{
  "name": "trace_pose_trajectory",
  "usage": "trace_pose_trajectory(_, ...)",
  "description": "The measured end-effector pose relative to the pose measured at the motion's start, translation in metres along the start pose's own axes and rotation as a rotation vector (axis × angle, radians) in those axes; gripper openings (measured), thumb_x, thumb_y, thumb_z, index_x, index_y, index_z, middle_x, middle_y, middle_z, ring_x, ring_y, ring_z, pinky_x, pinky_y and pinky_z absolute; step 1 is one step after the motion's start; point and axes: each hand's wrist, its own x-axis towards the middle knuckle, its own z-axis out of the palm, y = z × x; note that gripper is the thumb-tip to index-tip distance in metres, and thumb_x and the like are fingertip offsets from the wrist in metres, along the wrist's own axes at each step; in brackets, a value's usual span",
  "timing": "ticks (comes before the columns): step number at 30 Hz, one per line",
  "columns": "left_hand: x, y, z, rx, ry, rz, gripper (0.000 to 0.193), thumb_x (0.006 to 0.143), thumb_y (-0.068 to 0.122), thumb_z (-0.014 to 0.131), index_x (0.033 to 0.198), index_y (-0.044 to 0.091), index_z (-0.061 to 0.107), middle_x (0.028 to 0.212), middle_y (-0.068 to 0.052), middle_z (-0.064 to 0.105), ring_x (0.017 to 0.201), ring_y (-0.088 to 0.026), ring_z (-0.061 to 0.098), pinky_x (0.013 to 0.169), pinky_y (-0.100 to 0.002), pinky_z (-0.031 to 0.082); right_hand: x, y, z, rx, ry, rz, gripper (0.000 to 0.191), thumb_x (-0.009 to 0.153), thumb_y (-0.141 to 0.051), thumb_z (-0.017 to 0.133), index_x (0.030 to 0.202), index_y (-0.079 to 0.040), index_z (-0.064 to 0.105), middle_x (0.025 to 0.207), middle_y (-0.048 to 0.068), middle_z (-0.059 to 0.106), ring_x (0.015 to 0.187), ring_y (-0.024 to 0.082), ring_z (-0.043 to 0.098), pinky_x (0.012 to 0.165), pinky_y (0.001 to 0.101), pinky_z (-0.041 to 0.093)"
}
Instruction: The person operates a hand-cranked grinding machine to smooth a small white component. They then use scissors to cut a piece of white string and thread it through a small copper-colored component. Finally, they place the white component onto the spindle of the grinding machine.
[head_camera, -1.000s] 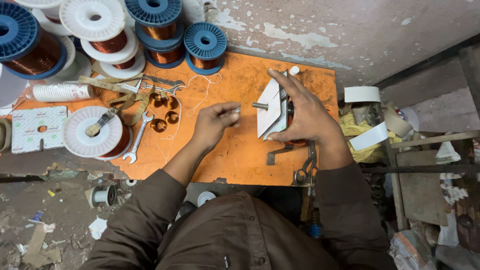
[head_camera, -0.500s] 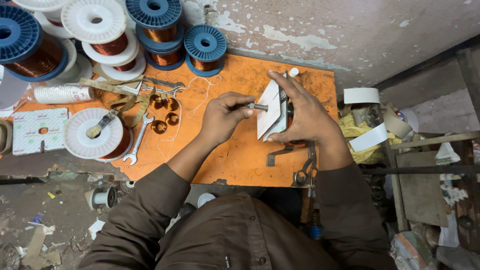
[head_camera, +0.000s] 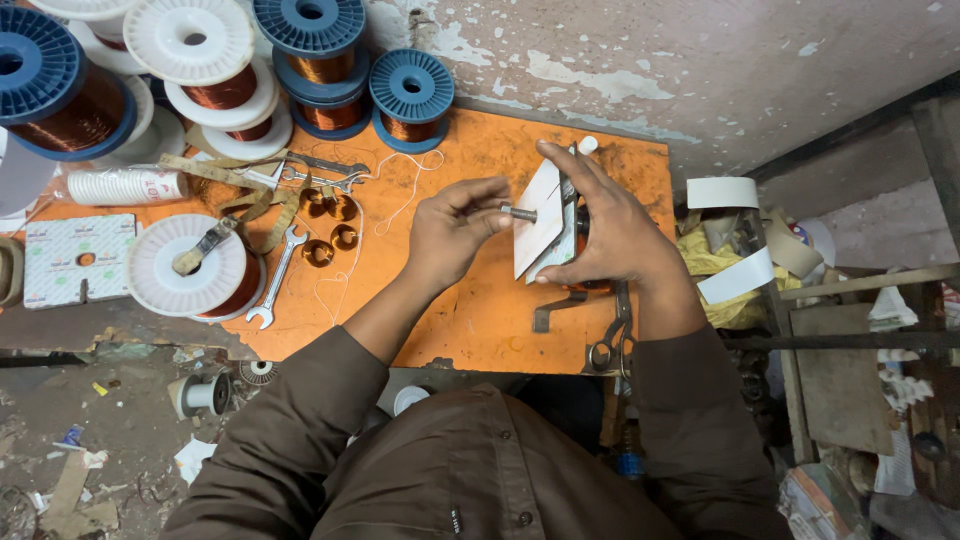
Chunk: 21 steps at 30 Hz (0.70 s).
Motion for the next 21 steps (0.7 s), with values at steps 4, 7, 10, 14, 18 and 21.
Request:
trace_pose_trajectory(4,-0.004,-0.001,-0.005,0.288,-0.029,0.044,0.031,0.084,-0.003,0.079,0.114,-0.003,0.075,0.117,-0.011,0.070,0.105,-0.019,0.071,0.093,-0.031,0.060,0.001,0.002,0.000,-0.041,-0.011,0.032,0.138,0.043,-0.043,0.098,0.160,-0.026,0.027,0.162,0.017,0.040,0.147,0.049,0.034,0.117,0.0578,0.032)
trace_pose_trajectory(7,-0.007,-0.003,-0.003,0.091,-0.102,0.178,0.029,0.087,-0.004,0.077,0.115,-0.005,0.073,0.126,-0.012,0.067,0.118,-0.020,0.068,0.103,-0.032,0.059,0.001,0.002,0.000,-0.052,-0.010,0.054,0.137,0.043,-0.043,0.097,0.159,-0.025,0.027,0.162,0.016,0.041,0.147,0.049,0.032,0.115,0.0566,0.033)
trace_pose_trajectory(10,-0.004,-0.002,0.004,0.044,-0.086,0.181,0.028,0.091,0.000,0.079,0.117,-0.002,0.072,0.126,-0.013,0.071,0.125,-0.020,0.067,0.108,-0.032,0.055,0.000,0.000,0.000,-0.014,0.013,-0.031,0.135,0.048,-0.044,0.097,0.162,-0.024,0.027,0.162,0.017,0.042,0.149,0.047,0.037,0.120,0.0549,0.034)
trace_pose_trajectory(14,-0.003,0.008,0.007,0.272,0.045,-0.102,0.035,0.084,0.007,0.083,0.118,0.002,0.074,0.119,-0.012,0.077,0.111,-0.020,0.070,0.100,-0.034,0.053,-0.002,-0.003,-0.001,-0.005,0.011,0.012,0.137,0.044,-0.041,0.097,0.161,-0.024,0.028,0.160,0.017,0.044,0.146,0.046,0.041,0.118,0.0535,0.038)
trace_pose_trajectory(18,-0.008,0.021,0.004,0.166,-0.118,0.323,0.048,0.080,0.009,0.080,0.125,-0.002,0.066,0.126,-0.011,0.071,0.135,-0.017,0.053,0.114,-0.037,0.040,-0.002,-0.005,-0.002,0.022,0.032,-0.022,0.136,0.046,-0.040,0.097,0.161,-0.023,0.029,0.159,0.018,0.047,0.145,0.044,0.044,0.118,0.0525,0.039)
trace_pose_trajectory(21,-0.007,0.029,0.008,0.411,0.038,-0.020,0.042,0.081,0.020,0.087,0.118,0.006,0.072,0.120,-0.006,0.074,0.116,-0.016,0.067,0.104,-0.032,0.049,-0.002,-0.004,-0.001,0.020,0.027,-0.029,0.135,0.045,-0.040,0.098,0.161,-0.021,0.029,0.158,0.020,0.046,0.144,0.043,0.045,0.116,0.0519,0.040)
